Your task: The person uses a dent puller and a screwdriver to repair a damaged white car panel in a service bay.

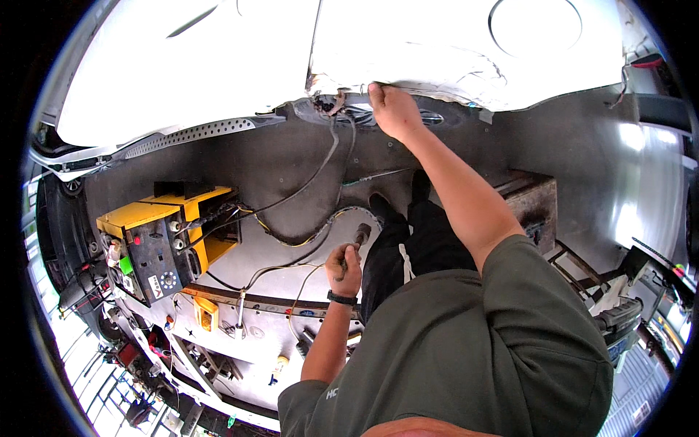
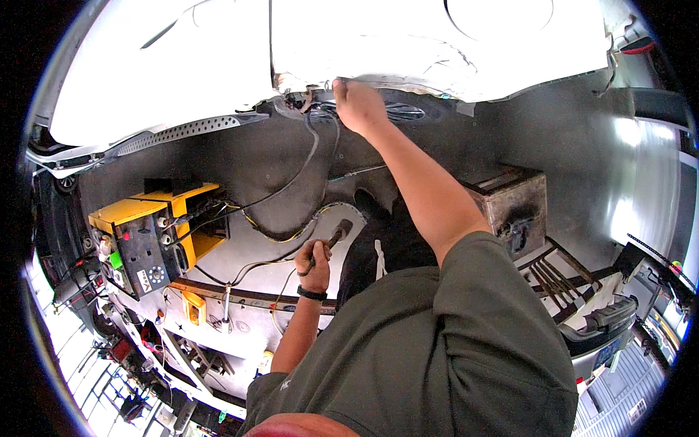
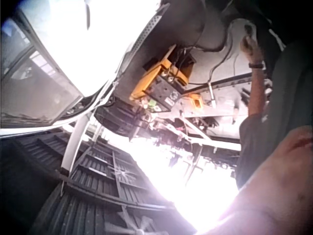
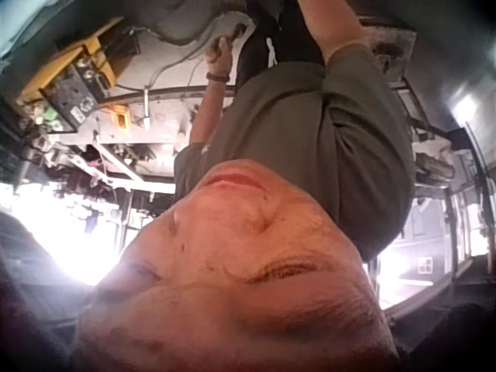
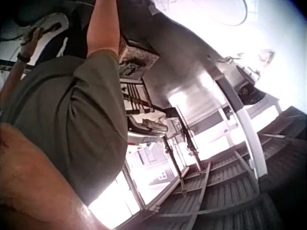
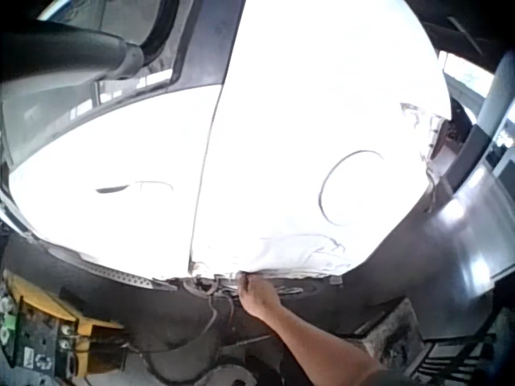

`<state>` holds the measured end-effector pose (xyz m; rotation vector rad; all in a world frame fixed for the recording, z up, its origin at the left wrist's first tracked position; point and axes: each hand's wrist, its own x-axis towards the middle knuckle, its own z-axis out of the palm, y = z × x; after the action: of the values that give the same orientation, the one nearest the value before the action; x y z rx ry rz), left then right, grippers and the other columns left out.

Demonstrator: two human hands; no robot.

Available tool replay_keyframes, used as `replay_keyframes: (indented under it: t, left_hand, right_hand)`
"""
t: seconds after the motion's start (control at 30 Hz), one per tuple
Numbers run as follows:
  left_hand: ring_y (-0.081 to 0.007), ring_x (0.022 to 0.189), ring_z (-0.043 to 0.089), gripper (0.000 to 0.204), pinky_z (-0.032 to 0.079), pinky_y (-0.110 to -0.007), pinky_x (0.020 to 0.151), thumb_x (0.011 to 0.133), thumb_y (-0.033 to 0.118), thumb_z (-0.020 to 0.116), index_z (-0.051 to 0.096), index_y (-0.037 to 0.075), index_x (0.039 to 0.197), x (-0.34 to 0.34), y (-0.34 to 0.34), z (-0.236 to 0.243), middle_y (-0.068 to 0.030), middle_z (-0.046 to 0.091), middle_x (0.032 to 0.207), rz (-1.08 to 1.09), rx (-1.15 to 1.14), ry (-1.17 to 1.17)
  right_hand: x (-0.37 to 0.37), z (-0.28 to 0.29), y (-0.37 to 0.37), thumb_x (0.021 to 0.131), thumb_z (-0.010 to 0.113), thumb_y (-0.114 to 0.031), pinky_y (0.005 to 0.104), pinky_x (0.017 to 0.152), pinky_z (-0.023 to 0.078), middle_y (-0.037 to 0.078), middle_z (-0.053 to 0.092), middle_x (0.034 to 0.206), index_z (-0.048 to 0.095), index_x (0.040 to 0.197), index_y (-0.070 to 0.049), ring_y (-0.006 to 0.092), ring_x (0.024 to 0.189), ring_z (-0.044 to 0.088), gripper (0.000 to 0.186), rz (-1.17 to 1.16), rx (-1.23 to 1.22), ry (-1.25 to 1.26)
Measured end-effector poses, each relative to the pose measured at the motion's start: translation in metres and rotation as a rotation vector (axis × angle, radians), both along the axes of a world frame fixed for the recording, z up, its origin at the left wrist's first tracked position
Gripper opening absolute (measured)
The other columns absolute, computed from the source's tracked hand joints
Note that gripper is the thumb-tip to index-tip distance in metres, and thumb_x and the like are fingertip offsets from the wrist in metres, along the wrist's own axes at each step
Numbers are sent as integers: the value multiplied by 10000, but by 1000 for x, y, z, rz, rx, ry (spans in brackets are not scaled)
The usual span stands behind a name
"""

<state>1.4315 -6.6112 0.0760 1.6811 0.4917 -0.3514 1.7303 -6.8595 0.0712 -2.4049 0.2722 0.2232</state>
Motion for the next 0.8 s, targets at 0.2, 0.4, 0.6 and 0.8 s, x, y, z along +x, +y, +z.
replay_keyframes:
  t: [0.2,0.4,0.6,0.8]
  left_hand:
    - [-83,676,566,254,456,-244,630,1055,156,562,696,-38,962,2,16,-10,-10,624,732,-16,27,2]
    - [-81,684,567,250,464,-248,638,1056,159,568,701,-36,973,8,26,-11,-7,626,739,-45,61,-2]
    - [-77,679,582,241,461,-243,630,1036,169,594,724,-27,983,11,25,-12,-9,644,742,-36,78,-4]
    - [-84,684,592,252,470,-244,635,1040,167,585,723,-37,986,16,18,-5,-20,654,749,-29,36,-8]
  right_hand:
    - [-2,-10,-10,1110,321,-490,442,617,451,99,527,631,568,756,-44,283,580,502,622,-32,522,15]
    - [-6,-22,-23,1073,445,-572,334,549,358,-42,391,654,600,871,-78,126,569,343,556,-11,1214,178]
    - [-5,-25,-25,1038,509,-597,327,580,342,-59,359,636,617,966,-71,112,595,329,542,-69,1381,300]
    - [-7,-35,-23,1044,541,-562,295,583,313,-90,329,609,621,971,-113,93,599,299,462,-51,1603,336]
